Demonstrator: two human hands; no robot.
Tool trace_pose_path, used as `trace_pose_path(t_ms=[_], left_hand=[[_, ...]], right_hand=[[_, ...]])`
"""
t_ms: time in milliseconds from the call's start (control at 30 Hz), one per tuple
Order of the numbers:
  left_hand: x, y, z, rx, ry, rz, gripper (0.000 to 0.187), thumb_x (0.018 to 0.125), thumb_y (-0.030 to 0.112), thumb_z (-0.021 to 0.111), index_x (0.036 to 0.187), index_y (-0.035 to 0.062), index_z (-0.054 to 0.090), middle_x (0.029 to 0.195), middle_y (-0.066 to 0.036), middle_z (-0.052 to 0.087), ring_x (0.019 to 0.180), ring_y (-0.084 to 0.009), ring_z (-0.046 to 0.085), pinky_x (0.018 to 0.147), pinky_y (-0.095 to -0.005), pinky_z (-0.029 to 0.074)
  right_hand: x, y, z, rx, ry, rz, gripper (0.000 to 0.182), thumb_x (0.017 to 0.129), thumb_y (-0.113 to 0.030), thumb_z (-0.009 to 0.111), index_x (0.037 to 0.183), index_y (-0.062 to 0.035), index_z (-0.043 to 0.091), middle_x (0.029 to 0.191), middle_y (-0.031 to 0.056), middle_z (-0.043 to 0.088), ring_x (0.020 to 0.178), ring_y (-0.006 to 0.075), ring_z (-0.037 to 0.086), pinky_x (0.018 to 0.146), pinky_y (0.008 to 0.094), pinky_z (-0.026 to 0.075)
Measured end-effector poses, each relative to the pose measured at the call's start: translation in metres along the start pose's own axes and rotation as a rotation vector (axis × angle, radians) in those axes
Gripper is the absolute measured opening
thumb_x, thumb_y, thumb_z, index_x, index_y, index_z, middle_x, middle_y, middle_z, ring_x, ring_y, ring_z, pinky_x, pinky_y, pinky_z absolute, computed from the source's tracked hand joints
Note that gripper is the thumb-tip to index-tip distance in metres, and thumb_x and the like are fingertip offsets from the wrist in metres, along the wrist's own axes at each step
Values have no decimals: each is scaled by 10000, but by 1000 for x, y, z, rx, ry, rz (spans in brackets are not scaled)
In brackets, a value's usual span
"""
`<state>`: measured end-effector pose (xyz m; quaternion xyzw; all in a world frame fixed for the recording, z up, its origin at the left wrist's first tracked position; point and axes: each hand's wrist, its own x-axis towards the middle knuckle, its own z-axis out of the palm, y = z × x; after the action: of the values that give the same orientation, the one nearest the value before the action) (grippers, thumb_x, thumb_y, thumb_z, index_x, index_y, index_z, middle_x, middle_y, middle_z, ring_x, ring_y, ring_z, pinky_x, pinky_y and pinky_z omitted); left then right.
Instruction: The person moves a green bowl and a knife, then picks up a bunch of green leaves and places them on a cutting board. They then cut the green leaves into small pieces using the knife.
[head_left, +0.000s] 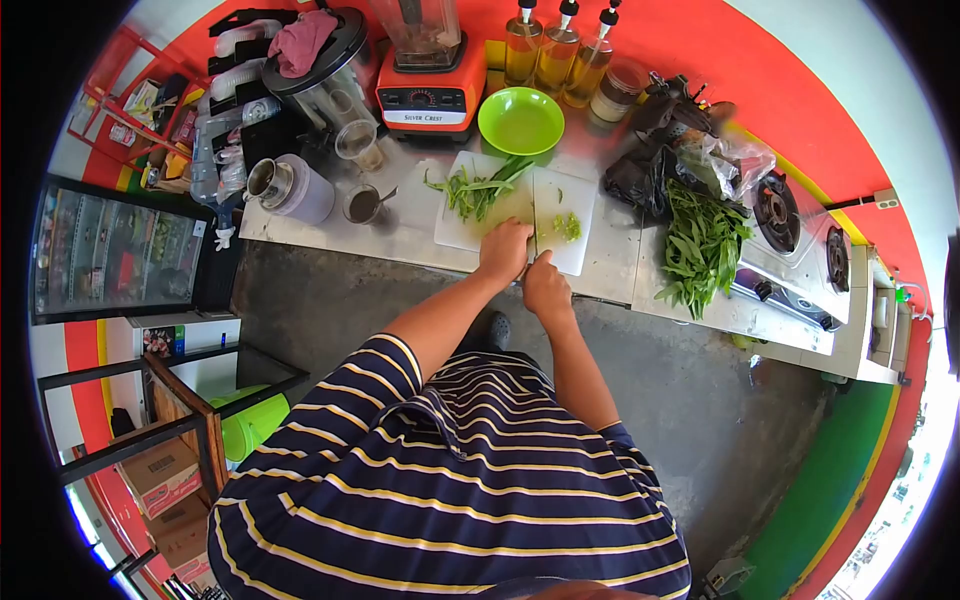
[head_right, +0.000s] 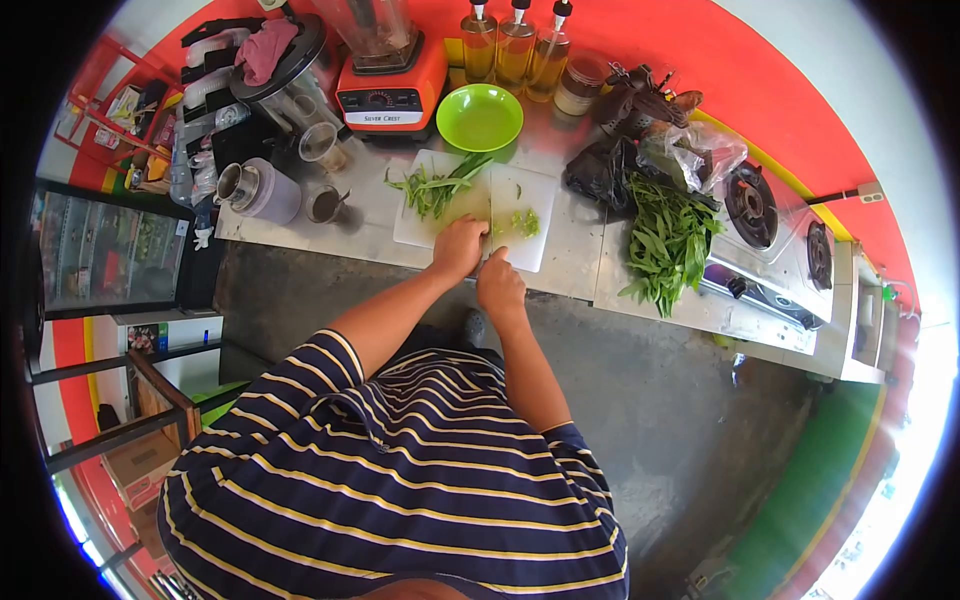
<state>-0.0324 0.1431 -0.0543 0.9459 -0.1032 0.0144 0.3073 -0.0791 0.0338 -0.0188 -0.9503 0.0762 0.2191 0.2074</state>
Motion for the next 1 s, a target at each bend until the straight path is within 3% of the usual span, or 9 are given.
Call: trace_pose_path(t_ms=[267, 467, 533, 733, 1000], left_hand=[[9, -9, -6, 57, -39, 67, 116, 796, 66, 601, 801, 78, 717, 869, -164, 678, 842, -388, 669, 728, -499, 539], [20, -12, -4, -70, -49, -101, 142, 752, 62, 659, 841, 97, 764, 847, -158, 728, 807, -364, 704, 733, -465, 562], [28, -16, -6, -160, -217, -232, 148, 758, 45, 655, 835, 102, 767, 890, -166, 734, 876, -366, 710, 774, -458, 568], [28, -27, 0, -209, -133, -187, 144, 719, 8, 689, 816, 64, 779, 822, -156, 740, 792, -303, 731, 725, -401, 572], [35, -28, -6, -251, -232, -259, 120, 714, 16, 716, 789, 81, 782, 834, -161, 744, 809, -305, 732, 745, -401, 572]], right_hand=[[13, 6, 4, -21, 42, -44, 259, 981, -182, 510, 1119, 27, 440, 1035, 302, 698, 978, 441, 703, 853, 506, 568], [10, 1, 13, -2, 75, -19, 277, 1003, -218, 484, 1122, 28, 438, 1023, 298, 698, 977, 452, 697, 857, 518, 560], [13, 1, 6, -13, 65, -35, 277, 1008, -222, 476, 1121, 28, 437, 1017, 299, 699, 970, 453, 698, 851, 518, 562], [5, 0, 18, -3, 70, -14, 269, 1000, -201, 479, 1126, 32, 436, 1002, 295, 702, 947, 454, 703, 825, 505, 573], [7, -3, 13, -36, 80, -41, 241, 985, -148, 461, 1136, 37, 432, 971, 290, 709, 933, 448, 710, 830, 508, 575]])
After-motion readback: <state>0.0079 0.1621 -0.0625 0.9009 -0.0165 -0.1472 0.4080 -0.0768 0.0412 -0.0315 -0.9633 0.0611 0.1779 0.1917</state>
